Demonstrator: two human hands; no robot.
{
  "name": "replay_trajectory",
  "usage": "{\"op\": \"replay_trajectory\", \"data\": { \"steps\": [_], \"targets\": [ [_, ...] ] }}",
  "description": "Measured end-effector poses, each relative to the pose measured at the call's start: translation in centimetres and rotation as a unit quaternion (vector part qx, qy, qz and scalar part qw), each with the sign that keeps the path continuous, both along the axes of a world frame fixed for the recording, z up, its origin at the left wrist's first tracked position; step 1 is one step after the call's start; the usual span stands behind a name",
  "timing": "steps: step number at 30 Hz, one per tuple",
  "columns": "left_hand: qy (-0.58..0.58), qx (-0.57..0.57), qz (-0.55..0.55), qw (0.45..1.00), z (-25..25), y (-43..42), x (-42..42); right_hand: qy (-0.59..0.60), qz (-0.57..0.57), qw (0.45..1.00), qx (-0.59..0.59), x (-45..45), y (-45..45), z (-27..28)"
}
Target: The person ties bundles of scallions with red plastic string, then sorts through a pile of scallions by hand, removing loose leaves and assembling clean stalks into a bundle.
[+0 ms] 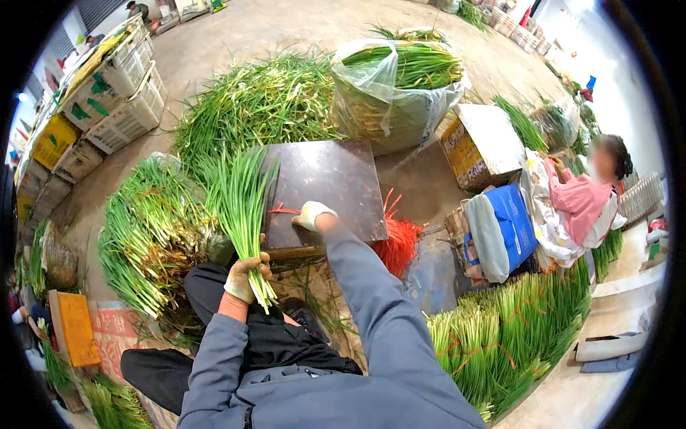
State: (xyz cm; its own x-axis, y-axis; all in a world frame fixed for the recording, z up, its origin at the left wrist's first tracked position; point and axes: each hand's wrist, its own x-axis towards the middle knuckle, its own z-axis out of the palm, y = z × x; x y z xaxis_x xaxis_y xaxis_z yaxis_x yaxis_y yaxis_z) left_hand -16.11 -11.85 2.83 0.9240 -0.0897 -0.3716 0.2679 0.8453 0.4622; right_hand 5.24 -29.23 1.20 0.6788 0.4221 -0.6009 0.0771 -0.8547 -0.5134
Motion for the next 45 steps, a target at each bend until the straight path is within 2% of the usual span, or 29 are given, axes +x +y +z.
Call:
{"op": "replay_trajectory", "data": {
  "steps": [2, 4, 6, 8, 10, 12, 13, 14, 17, 19, 20, 23, 26, 28, 30, 32, 33, 34, 35, 36, 37, 38, 39, 40, 41, 43, 44, 45],
  "targets": [
    [-0.001, 0.008, 0.009, 1.000, -0.2, 0.3, 0.0, -0.139, 0.053, 0.988, -0.036, -0.5, -0.2, -1.1],
    [0.001, 0.030, 0.009, 1.000, -0.3, 0.3, 0.0, -0.135, 0.008, 0.991, -0.019, -2.5, -1.3, -0.3],
    [0.005, 0.034, 0.013, 0.999, -0.1, 0.1, 0.1, -0.175, -0.082, 0.980, 0.047, -4.8, -3.5, -1.8],
    [-0.003, 0.047, 0.012, 0.999, 0.0, 0.0, 0.2, -0.270, -0.209, 0.939, 0.040, -7.6, -5.7, -3.0],
    [0.005, 0.059, 0.006, 0.998, 0.3, -0.2, 0.1, -0.320, -0.237, 0.917, 0.025, -8.3, -8.1, -5.4],
    [0.010, 0.058, -0.015, 0.998, 0.5, -0.5, 0.0, -0.316, -0.216, 0.924, 0.004, -8.0, -9.5, -5.4],
    [0.009, 0.068, -0.022, 0.997, 0.3, -0.5, 0.0, -0.372, -0.179, 0.910, 0.042, -7.6, -10.2, -6.2],
    [0.011, 0.071, -0.028, 0.997, 0.2, -0.5, -0.2, -0.347, -0.136, 0.928, 0.024, -7.1, -10.5, -6.2],
    [0.008, 0.086, -0.029, 0.996, 0.5, -0.5, -0.2, -0.390, -0.113, 0.910, 0.088, -5.3, -10.2, -7.1],
    [0.003, 0.088, -0.024, 0.996, 0.6, -0.5, -0.3, -0.409, -0.033, 0.909, 0.075, -3.3, -9.7, -7.7],
    [0.004, 0.090, -0.020, 0.996, 0.5, -0.5, -0.5, -0.410, -0.029, 0.909, 0.076, -2.6, -9.2, -6.9],
    [0.001, 0.097, -0.017, 0.995, 0.6, -0.5, -0.9, -0.402, 0.104, 0.909, 0.035, -0.1, -7.9, -4.7],
    [0.002, 0.120, -0.020, 0.993, 1.2, -0.4, -1.2, -0.371, 0.150, 0.916, -0.009, 1.3, -7.3, -2.2],
    [-0.006, 0.167, -0.016, 0.986, 1.6, -0.5, -1.0, -0.374, 0.117, 0.920, -0.029, 0.3, -6.3, 0.5],
    [-0.013, 0.320, -0.064, 0.945, -1.0, -0.4, 0.1, -0.218, 0.055, 0.974, 0.026, -3.0, -4.5, 4.2],
    [-0.069, 0.498, -0.061, 0.862, -2.4, -2.1, 2.0, -0.123, 0.009, 0.979, 0.160, -6.8, -2.4, 4.4],
    [-0.062, 0.499, -0.050, 0.863, -3.5, -3.7, 3.0, -0.091, -0.028, 0.964, 0.249, -8.8, -1.2, 6.6],
    [-0.148, 0.633, -0.064, 0.757, -4.9, -5.5, 4.5, -0.100, -0.087, 0.940, 0.314, -9.6, 0.3, 5.8],
    [-0.221, 0.747, -0.081, 0.621, -6.0, -7.0, 5.8, -0.111, -0.169, 0.924, 0.325, -9.5, 1.1, 5.5],
    [-0.209, 0.768, -0.106, 0.596, -4.5, -7.3, 6.0, -0.118, -0.247, 0.902, 0.333, -8.9, 1.6, 5.0],
    [-0.198, 0.788, -0.131, 0.568, -2.8, -7.5, 6.2, -0.140, -0.268, 0.886, 0.352, -7.7, 1.4, 3.6],
    [-0.169, 0.764, -0.143, 0.605, 0.8, -7.2, 5.6, -0.158, -0.284, 0.868, 0.374, -5.6, 0.8, 2.4],
    [-0.139, 0.740, -0.153, 0.640, 4.8, -6.9, 4.9, -0.164, -0.283, 0.891, 0.314, -3.6, 0.0, 2.2],
    [-0.160, 0.758, -0.160, 0.612, 6.7, -5.6, 3.6, -0.091, -0.290, 0.910, 0.282, -2.1, -0.4, 3.3],
    [-0.149, 0.757, -0.116, 0.626, 8.3, -4.0, 1.5, -0.293, -0.224, 0.905, 0.209, -0.7, -1.1, 1.2],
    [-0.134, 0.743, -0.022, 0.655, 10.9, -0.5, -2.1, -0.276, -0.245, 0.923, 0.113, 2.7, -2.0, -3.4],
    [-0.089, 0.722, 0.018, 0.686, 12.5, 1.8, -4.3, -0.267, -0.253, 0.928, 0.048, 3.0, -1.9, -4.6],
    [-0.096, 0.763, 0.151, 0.622, 12.3, 4.3, -6.7, -0.277, -0.226, 0.934, -0.022, 1.9, -1.0, -4.5]
  ]
}}
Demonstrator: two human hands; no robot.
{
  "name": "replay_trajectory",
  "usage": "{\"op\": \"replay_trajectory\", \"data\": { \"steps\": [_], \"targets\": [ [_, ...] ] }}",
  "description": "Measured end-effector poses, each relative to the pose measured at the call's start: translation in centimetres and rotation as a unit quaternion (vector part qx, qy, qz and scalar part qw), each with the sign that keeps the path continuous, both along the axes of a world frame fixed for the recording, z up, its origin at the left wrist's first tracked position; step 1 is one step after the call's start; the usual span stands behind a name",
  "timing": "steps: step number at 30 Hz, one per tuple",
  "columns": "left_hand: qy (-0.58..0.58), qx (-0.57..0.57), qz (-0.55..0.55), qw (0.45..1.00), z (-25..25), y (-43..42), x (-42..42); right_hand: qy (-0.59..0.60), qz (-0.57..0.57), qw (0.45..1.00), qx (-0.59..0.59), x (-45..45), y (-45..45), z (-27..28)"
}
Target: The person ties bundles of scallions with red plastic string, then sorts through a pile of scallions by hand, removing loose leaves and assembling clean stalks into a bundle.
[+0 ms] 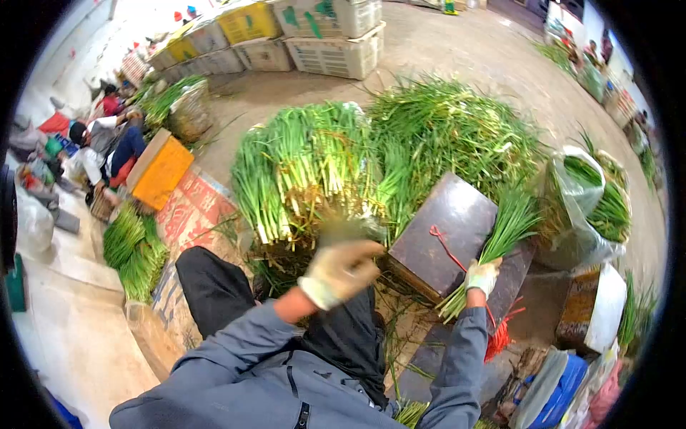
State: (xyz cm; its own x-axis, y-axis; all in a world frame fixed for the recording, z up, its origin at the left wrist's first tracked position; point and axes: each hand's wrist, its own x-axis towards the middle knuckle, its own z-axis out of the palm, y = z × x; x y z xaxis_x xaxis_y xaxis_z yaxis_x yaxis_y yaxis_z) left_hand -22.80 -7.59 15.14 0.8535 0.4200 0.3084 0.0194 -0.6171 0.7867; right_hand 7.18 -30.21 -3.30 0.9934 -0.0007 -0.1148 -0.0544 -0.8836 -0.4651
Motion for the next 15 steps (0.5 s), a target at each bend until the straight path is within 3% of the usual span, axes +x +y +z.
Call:
{"op": "replay_trajectory", "data": {
  "steps": [1, 2, 4, 5, 6, 7, 8, 9, 11, 12, 15],
  "targets": [
    [-0.040, 0.071, 0.054, 0.995, 0.2, 3.3, -2.3, 0.006, 0.002, 0.997, -0.077, -1.2, 0.7, 0.4],
    [0.045, -0.043, 0.191, 0.980, 0.9, 5.4, -4.7, -0.030, 0.013, 0.994, -0.104, -2.1, 1.1, -0.2],
    [0.128, 0.018, 0.362, 0.923, -0.7, 12.3, -9.7, -0.112, 0.025, 0.981, -0.158, -3.6, 2.3, -0.4],
    [0.148, -0.019, 0.435, 0.888, -1.3, 14.7, -11.5, -0.116, 0.034, 0.980, -0.157, -4.0, 3.4, 0.9],
    [0.171, 0.029, 0.480, 0.860, -4.0, 17.3, -13.7, -0.172, 0.095, 0.979, -0.048, -5.0, 4.8, 3.8],
    [0.227, 0.072, 0.503, 0.831, -6.9, 19.7, -15.4, -0.220, 0.154, 0.962, 0.059, -6.4, 6.4, 5.6],
    [0.242, -0.151, 0.479, 0.830, -7.1, 20.3, -15.6, -0.134, 0.216, 0.949, 0.189, -7.9, 8.3, 6.3],
    [0.240, -0.366, 0.428, 0.791, -7.2, 20.9, -14.9, -0.049, 0.269, 0.909, 0.314, -9.4, 10.6, 7.4],
    [0.259, -0.379, 0.395, 0.795, -8.7, 20.1, -14.1, -0.113, 0.406, 0.851, 0.314, -16.3, 15.0, 13.9],
    [0.197, -0.401, 0.361, 0.819, -11.7, 20.7, -14.7, -0.101, 0.437, 0.836, 0.316, -18.9, 16.9, 14.8],
    [0.135, -0.427, 0.361, 0.818, -10.5, 19.2, -16.2, -0.057, 0.510, 0.796, 0.321, -24.7, 21.5, 16.4]
  ]
}}
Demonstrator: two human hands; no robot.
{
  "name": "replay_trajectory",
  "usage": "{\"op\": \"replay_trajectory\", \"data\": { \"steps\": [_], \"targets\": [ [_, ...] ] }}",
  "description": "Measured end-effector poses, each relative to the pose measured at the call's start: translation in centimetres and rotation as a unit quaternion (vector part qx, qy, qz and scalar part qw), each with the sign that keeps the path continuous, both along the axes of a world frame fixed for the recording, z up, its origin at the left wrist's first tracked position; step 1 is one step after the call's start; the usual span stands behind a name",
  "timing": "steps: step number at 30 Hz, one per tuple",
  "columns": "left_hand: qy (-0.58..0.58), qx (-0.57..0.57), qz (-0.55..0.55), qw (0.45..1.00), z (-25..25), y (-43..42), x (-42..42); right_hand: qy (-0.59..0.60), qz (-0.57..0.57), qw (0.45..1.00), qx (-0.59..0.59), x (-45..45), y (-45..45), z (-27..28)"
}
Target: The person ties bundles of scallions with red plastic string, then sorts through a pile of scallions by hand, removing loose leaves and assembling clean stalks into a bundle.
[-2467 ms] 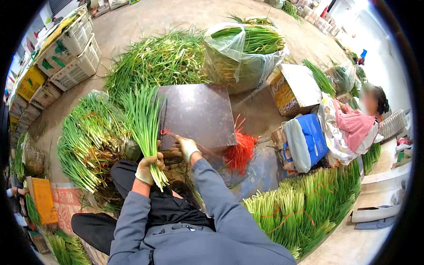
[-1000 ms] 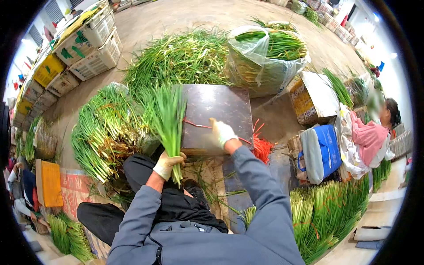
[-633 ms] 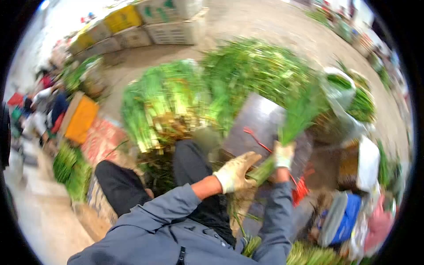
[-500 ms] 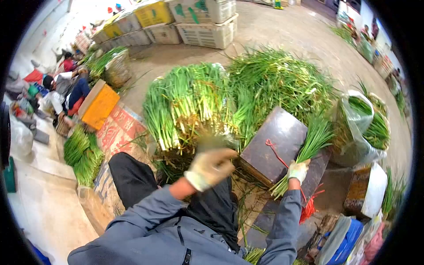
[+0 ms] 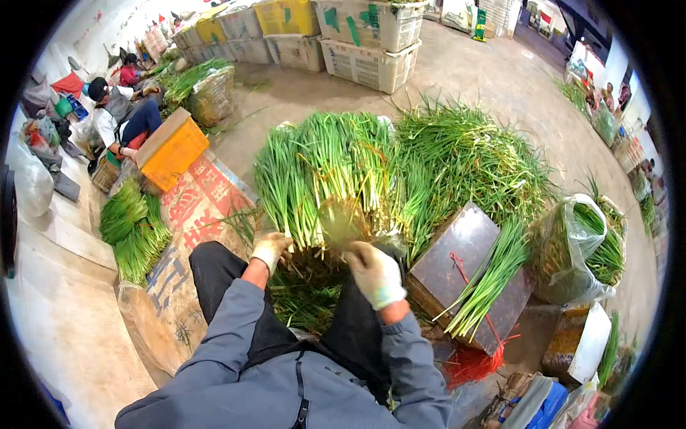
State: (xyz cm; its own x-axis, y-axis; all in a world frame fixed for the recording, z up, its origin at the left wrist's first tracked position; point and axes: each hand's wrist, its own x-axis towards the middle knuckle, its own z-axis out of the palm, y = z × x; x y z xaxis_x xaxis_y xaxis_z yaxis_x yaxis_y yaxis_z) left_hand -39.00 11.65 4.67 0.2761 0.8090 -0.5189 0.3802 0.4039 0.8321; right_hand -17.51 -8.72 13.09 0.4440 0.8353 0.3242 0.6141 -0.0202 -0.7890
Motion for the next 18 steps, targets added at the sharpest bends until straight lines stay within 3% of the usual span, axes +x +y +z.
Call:
{"op": "replay_trajectory", "data": {
  "steps": [3, 5, 6, 7, 8, 9, 10, 11, 12, 13, 16, 18],
  "targets": [
    [-0.119, -0.006, -0.014, 0.993, 2.9, -1.5, -1.9, 0.124, 0.039, 0.989, -0.072, -4.2, 4.3, -0.9],
    [-0.110, 0.003, -0.024, 0.994, 3.0, -1.9, -3.2, 0.099, 0.085, 0.982, -0.138, -6.4, 7.7, -0.8],
    [-0.099, 0.017, -0.041, 0.994, 2.8, -2.0, -3.6, 0.104, 0.052, 0.984, -0.133, -8.1, 9.6, -1.4],
    [-0.107, 0.083, -0.044, 0.990, 1.9, -2.4, -4.0, 0.092, 0.048, 0.982, -0.159, -9.2, 11.5, -2.5],
    [-0.006, 0.146, -0.068, 0.987, 4.0, -3.1, -3.8, 0.173, 0.098, 0.954, -0.223, -9.8, 13.0, -3.0],
    [-0.042, 0.187, -0.076, 0.978, 4.3, -3.6, -3.9, 0.215, 0.128, 0.942, -0.224, -10.3, 14.0, -2.8],
    [0.001, 0.173, -0.105, 0.979, 4.3, -3.4, -4.2, 0.245, 0.125, 0.928, -0.251, -10.9, 15.4, -4.8],
    [0.010, 0.056, -0.080, 0.995, 3.3, -2.7, -4.3, 0.240, 0.120, 0.935, -0.231, -11.3, 16.3, -6.9],
    [0.006, 0.026, -0.078, 0.997, 2.0, -2.1, -4.7, 0.335, 0.129, 0.902, -0.239, -11.6, 15.3, -3.1],
    [-0.089, 0.066, -0.068, 0.991, 2.4, -3.1, -6.1, 0.464, 0.120, 0.839, -0.258, -11.9, 15.4, -2.7],
    [-0.212, 0.000, -0.014, 0.977, 0.2, -3.3, -7.2, 0.692, 0.147, 0.682, -0.185, -12.1, 16.9, -8.1],
    [-0.208, 0.011, -0.017, 0.978, -0.1, -3.6, -7.6, 0.702, 0.170, 0.671, -0.166, -12.2, 17.5, -10.3]
  ]
}}
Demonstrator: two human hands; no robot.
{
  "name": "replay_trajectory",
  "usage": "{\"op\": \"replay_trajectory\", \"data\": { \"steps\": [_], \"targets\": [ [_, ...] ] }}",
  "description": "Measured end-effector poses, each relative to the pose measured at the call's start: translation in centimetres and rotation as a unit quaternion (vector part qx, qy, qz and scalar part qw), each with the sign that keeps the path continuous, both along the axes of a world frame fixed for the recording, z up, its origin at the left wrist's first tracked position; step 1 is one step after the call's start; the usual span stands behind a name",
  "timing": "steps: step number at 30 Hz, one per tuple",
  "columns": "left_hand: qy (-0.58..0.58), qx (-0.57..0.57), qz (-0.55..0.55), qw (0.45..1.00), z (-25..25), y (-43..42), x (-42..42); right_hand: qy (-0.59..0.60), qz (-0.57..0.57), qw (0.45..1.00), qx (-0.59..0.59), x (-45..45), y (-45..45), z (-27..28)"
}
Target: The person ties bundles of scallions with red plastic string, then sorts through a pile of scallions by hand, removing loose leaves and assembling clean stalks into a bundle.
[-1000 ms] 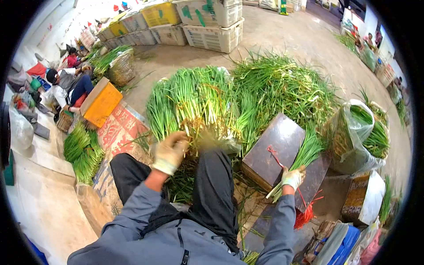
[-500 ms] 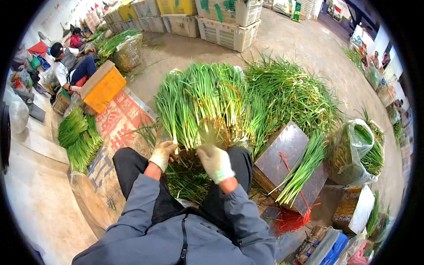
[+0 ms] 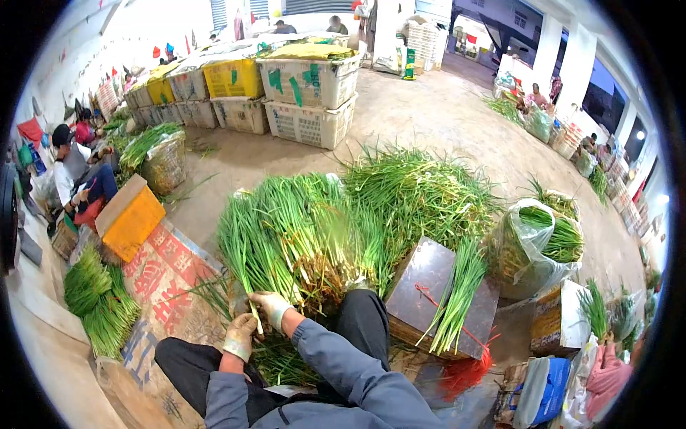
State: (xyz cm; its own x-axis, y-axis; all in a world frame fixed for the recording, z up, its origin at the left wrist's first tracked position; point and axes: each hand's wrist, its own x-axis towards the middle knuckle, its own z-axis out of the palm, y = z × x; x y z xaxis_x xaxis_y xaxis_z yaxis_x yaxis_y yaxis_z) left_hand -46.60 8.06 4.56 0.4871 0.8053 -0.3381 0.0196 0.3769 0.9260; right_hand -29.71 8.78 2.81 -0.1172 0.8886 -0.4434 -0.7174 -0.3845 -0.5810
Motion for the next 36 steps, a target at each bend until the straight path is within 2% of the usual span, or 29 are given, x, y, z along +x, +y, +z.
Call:
{"op": "replay_trajectory", "data": {
  "steps": [2, 4, 6, 8, 9, 10, 12, 13, 14, 16, 17, 18, 19, 20, 21, 22, 23, 24, 25, 26, 28, 30, 32, 34, 36],
  "targets": [
    [0.003, 0.009, -0.004, 1.000, 0.9, -0.2, 0.3, 0.021, -0.001, 1.000, 0.023, -0.2, 0.0, 0.7],
    [0.160, 0.102, -0.041, 0.981, 2.4, -0.8, 0.3, -0.051, -0.021, 0.998, 0.006, -0.6, -0.4, 2.0],
    [0.186, 0.136, -0.023, 0.973, 3.1, -1.9, 0.0, -0.081, -0.020, 0.996, 0.038, -0.9, -1.1, 3.8],
    [0.277, 0.383, 0.019, 0.881, 3.9, -2.6, -0.1, -0.218, -0.022, 0.975, 0.044, -1.1, -1.7, 5.6],
    [0.277, 0.441, 0.065, 0.851, 4.3, -3.5, -0.3, -0.174, -0.027, 0.984, 0.036, -1.3, -2.0, 6.3],
    [0.278, 0.444, 0.066, 0.849, 5.7, -4.5, -0.2, -0.172, -0.027, 0.984, 0.040, -1.1, -1.9, 6.6],
    [0.291, 0.525, 0.026, 0.799, 7.7, -6.4, -0.3, -0.199, -0.092, 0.974, 0.057, -0.4, -1.3, 6.4],
    [0.307, 0.509, -0.019, 0.804, 8.4, -8.0, -0.3, -0.215, -0.100, 0.970, 0.061, 0.3, -0.9, 6.5],
    [0.321, 0.459, -0.106, 0.822, 7.4, -8.9, -1.0, -0.284, -0.092, 0.951, 0.075, 1.2, -0.5, 6.1],
    [0.393, 0.299, -0.368, 0.788, 5.5, -10.3, -1.7, -0.376, -0.067, 0.922, 0.069, 2.6, 0.4, 4.7],
    [0.409, 0.290, -0.416, 0.759, 4.2, -10.6, -2.6, -0.325, -0.054, 0.942, 0.063, 3.1, -2.4, 8.9],
    [0.423, 0.282, -0.461, 0.728, 2.8, -10.3, -3.7, -0.327, -0.057, 0.941, 0.068, 3.1, -3.3, 10.0],
    [0.476, 0.278, -0.374, 0.746, 1.3, -8.8, -4.8, -0.369, -0.039, 0.925, 0.079, 3.1, -4.1, 10.4],
    [0.459, 0.251, -0.220, 0.824, 1.4, -7.7, -4.8, -0.411, -0.019, 0.907, 0.087, 2.9, -4.8, 10.3],
    [0.393, 0.224, -0.174, 0.875, 1.2, -5.2, -5.0, -0.377, 0.004, 0.921, 0.103, 2.1, -3.8, 7.3],
    [0.322, 0.198, -0.128, 0.917, 1.0, -2.7, -5.2, -0.425, 0.004, 0.896, 0.128, 1.1, -5.5, 8.9],
    [0.017, -0.022, -0.029, 0.999, 0.9, -2.7, -4.8, -0.385, 0.023, 0.913, 0.135, 0.0, -6.5, 9.5],
    [-0.065, -0.084, -0.007, 0.994, 5.0, -3.4, -3.2, -0.345, 0.041, 0.927, 0.143, -1.1, -7.0, 9.7],
    [-0.134, -0.095, 0.007, 0.986, 3.5, -2.0, -3.1, -0.411, 0.040, 0.889, 0.197, -2.0, -6.9, 8.9],
    [-0.202, -0.107, 0.019, 0.973, 2.0, -0.3, -3.1, -0.339, 0.070, 0.921, 0.180, -2.6, -7.6, 9.6],
    [-0.186, -0.076, 0.027, 0.979, 2.8, 1.3, -2.8, -0.354, 0.021, 0.913, 0.203, -3.5, -9.2, 10.0],
    [-0.172, -0.050, 0.039, 0.983, 4.2, 2.6, -2.5, -0.382, 0.102, 0.903, 0.167, -3.1, -10.2, 9.3],
    [-0.266, -0.060, 0.152, 0.950, 5.8, 3.3, -2.5, -0.392, 0.118, 0.900, 0.152, -3.2, -11.5, 7.9],
    [-0.295, -0.061, 0.190, 0.934, 7.1, 4.0, -2.6, -0.339, 0.090, 0.928, 0.129, -3.0, -12.5, 6.8],
    [-0.320, -0.063, 0.231, 0.917, 6.1, 4.7, -2.9, -0.345, 0.078, 0.929, 0.112, -2.6, -12.7, 5.5]
  ]
}}
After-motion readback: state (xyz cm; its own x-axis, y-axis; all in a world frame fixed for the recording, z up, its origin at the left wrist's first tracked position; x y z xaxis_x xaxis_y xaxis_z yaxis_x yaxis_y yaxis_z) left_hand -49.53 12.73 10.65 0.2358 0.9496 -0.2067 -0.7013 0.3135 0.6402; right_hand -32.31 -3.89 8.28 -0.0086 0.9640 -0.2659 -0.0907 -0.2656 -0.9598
